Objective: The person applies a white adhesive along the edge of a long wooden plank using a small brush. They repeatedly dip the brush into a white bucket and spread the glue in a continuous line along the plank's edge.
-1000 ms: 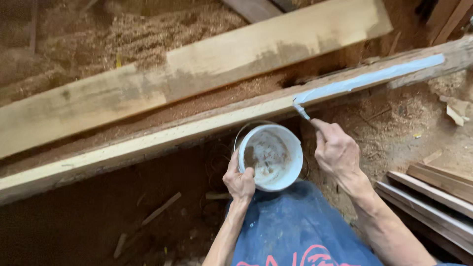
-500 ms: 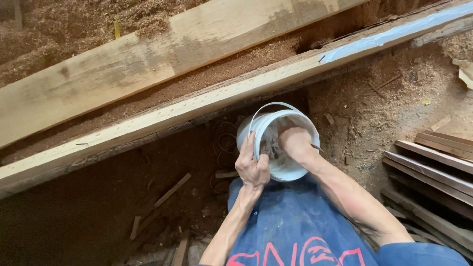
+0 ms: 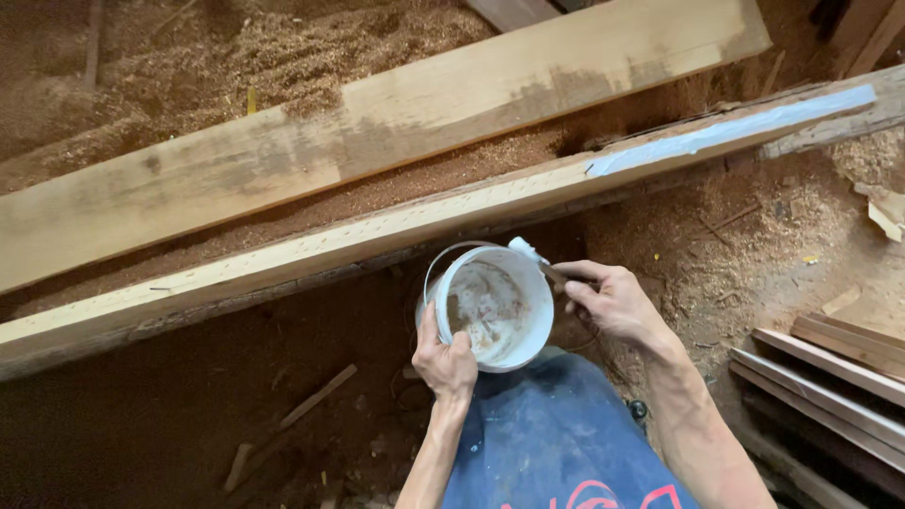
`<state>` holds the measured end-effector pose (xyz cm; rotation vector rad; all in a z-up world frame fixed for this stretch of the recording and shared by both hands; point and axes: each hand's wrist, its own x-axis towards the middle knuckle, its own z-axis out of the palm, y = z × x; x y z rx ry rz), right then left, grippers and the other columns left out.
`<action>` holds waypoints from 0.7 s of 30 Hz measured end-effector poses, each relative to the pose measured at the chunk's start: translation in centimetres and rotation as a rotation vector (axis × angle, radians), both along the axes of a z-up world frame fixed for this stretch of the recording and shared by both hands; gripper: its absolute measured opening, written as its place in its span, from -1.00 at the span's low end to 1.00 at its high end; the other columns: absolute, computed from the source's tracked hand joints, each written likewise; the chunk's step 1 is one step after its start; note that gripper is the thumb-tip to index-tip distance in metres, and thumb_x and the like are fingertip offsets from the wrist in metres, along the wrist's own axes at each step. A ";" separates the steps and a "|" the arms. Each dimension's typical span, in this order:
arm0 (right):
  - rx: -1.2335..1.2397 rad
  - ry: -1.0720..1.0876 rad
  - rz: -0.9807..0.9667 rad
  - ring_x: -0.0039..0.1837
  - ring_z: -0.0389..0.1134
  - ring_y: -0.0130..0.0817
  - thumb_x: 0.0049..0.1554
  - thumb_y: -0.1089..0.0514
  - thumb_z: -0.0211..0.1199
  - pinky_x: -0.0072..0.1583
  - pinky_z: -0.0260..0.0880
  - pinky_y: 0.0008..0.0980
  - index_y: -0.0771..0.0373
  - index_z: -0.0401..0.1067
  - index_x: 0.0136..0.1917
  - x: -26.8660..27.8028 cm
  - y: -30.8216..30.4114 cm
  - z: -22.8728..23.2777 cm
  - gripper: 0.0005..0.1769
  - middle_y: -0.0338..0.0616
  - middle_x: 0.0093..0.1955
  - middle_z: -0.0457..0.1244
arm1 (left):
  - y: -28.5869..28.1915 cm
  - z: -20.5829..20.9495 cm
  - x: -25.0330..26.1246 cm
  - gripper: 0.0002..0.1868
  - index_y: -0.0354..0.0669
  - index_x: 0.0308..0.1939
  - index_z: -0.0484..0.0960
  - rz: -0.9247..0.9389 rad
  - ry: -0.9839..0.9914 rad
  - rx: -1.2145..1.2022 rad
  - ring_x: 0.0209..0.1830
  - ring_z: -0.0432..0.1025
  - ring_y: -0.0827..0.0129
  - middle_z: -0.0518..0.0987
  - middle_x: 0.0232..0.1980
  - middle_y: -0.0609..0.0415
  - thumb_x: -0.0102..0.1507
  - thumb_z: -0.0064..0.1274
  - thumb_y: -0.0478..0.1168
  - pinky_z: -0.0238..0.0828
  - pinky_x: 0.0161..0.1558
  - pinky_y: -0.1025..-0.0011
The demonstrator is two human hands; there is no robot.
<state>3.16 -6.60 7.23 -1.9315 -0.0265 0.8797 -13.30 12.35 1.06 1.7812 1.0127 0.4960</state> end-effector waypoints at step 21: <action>-0.152 -1.023 -0.141 -0.10 0.42 -0.09 0.18 0.32 0.21 -0.08 0.48 -0.24 0.33 0.50 0.25 1.8 1.2 -3.6 -0.65 0.10 -0.02 0.34 | 0.7 0.0 1.0 -0.32 -0.16 0.25 0.59 0.065 0.070 -0.109 -0.07 0.67 0.27 0.75 -0.02 -0.08 -0.01 -0.02 -0.33 0.52 0.05 0.41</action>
